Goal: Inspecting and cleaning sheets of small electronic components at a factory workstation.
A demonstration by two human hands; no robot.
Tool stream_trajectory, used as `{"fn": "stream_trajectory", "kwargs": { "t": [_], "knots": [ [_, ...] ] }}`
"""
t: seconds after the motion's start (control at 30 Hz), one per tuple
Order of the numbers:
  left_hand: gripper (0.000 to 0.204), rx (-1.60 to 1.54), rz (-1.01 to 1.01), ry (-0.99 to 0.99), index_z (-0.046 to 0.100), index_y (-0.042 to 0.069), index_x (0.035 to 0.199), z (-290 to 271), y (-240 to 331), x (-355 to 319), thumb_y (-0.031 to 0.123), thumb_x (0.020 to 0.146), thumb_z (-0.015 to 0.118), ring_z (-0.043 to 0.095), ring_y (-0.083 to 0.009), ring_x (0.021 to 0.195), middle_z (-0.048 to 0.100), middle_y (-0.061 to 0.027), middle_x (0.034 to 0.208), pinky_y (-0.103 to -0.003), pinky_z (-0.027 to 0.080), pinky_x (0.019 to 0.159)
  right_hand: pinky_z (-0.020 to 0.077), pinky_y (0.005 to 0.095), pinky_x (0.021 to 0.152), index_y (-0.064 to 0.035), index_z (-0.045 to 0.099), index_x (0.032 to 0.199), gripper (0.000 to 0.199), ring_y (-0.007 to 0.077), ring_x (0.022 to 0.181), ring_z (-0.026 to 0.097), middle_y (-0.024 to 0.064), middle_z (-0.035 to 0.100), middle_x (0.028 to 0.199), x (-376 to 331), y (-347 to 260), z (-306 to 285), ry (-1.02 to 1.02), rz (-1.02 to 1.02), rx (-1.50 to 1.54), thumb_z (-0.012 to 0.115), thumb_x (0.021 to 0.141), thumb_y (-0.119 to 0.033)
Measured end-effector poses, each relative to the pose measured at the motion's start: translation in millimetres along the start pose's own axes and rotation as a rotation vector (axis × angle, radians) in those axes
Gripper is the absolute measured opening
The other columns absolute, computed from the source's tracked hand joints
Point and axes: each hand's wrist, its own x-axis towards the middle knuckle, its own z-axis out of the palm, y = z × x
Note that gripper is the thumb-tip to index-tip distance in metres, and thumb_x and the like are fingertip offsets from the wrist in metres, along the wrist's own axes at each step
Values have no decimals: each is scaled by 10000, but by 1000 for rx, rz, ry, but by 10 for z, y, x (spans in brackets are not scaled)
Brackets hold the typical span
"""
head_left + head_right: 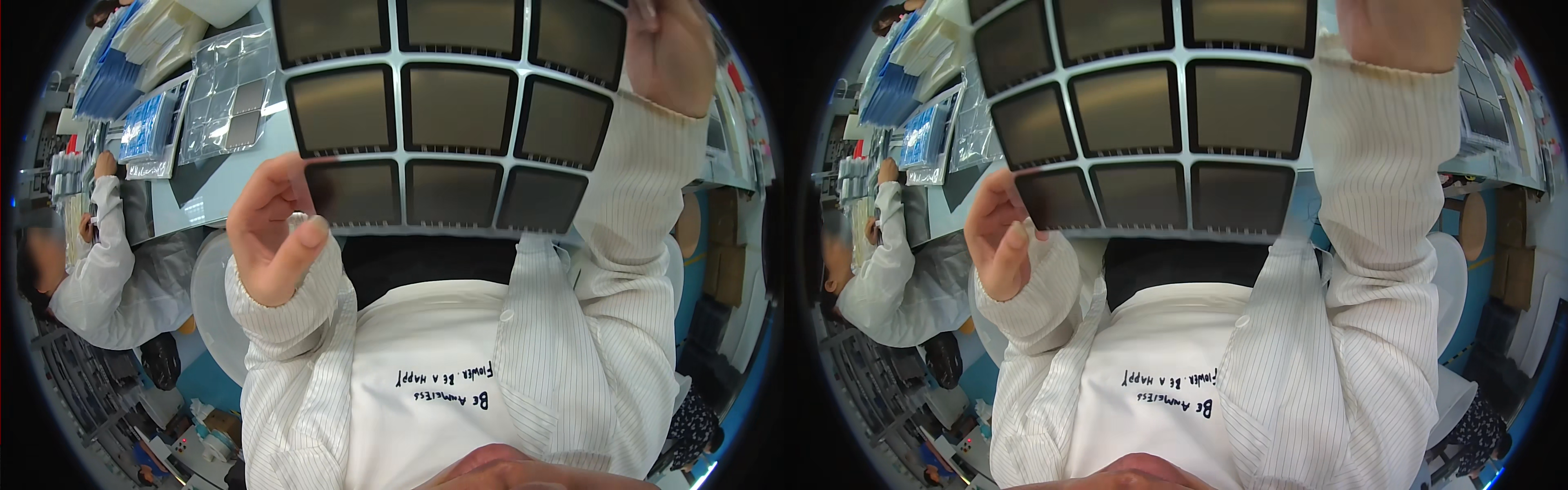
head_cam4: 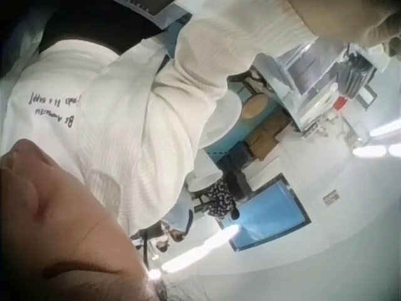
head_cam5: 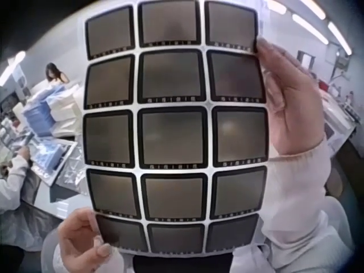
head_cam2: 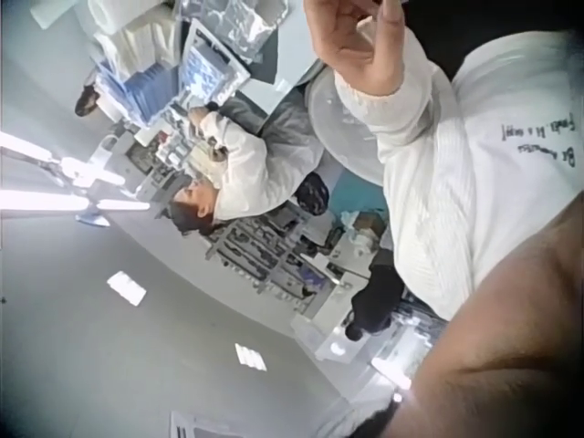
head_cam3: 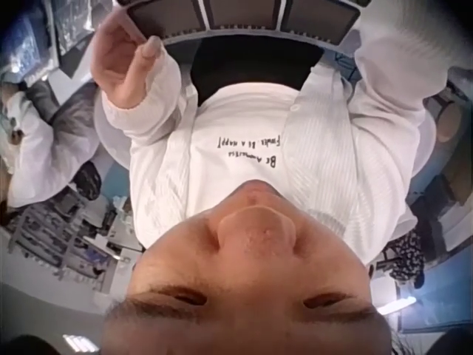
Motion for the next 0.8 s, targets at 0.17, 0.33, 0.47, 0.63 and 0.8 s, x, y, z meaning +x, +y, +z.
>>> {"fn": "stream_trajectory", "kwargs": {
  "t": [0.17, 0.33, 0.47, 0.63, 0.8],
  "knots": [
    [275, -4, -213, 40, 595, 2, 759, -1, -190, -17, 152, 973, 508, 447, -48, 504, 541, 0, 593, -201, 331, 484, 302, 166, 398, 6, 636, 948, 158, 35, 382, 410, -22, 546, 549, -91, 353, -219, -188, 322, 109, 565, 957, -134],
    [312, -130, -416, -50, 547, 24, 711, -102, -339, -104, 173, 980, 493, 438, -50, 501, 519, 9, 579, -200, 325, 480, 290, 188, 370, 6, 636, 922, 136, 46, 383, 435, -23, 547, 550, -198, 746, -521, -143, 549, -113, 603, 933, -126],
    [311, -162, -492, -67, 544, 32, 705, -83, -342, -121, 170, 979, 491, 425, -51, 512, 524, 6, 591, -204, 332, 493, 289, 194, 368, 14, 630, 918, 154, 49, 378, 423, -20, 541, 546, -242, 911, -623, -219, 759, -89, 603, 935, -137],
    [307, -118, -469, -115, 548, 22, 700, -99, -381, -130, 150, 973, 489, 418, -55, 530, 531, -8, 606, -212, 336, 509, 436, 100, 647, 45, 629, 1151, 264, 52, 501, 476, 30, 607, 642, -176, 1150, -1072, -478, 646, -78, 523, 977, -122],
    [317, -79, -383, -159, 526, 2, 664, -127, -406, -129, 120, 957, 501, 406, -67, 519, 519, -19, 594, -225, 328, 504, 438, 90, 583, 11, 638, 1163, 262, 35, 562, 574, 15, 661, 712, -242, 1187, -1041, -414, 628, -142, 563, 958, -135]
  ]
}}
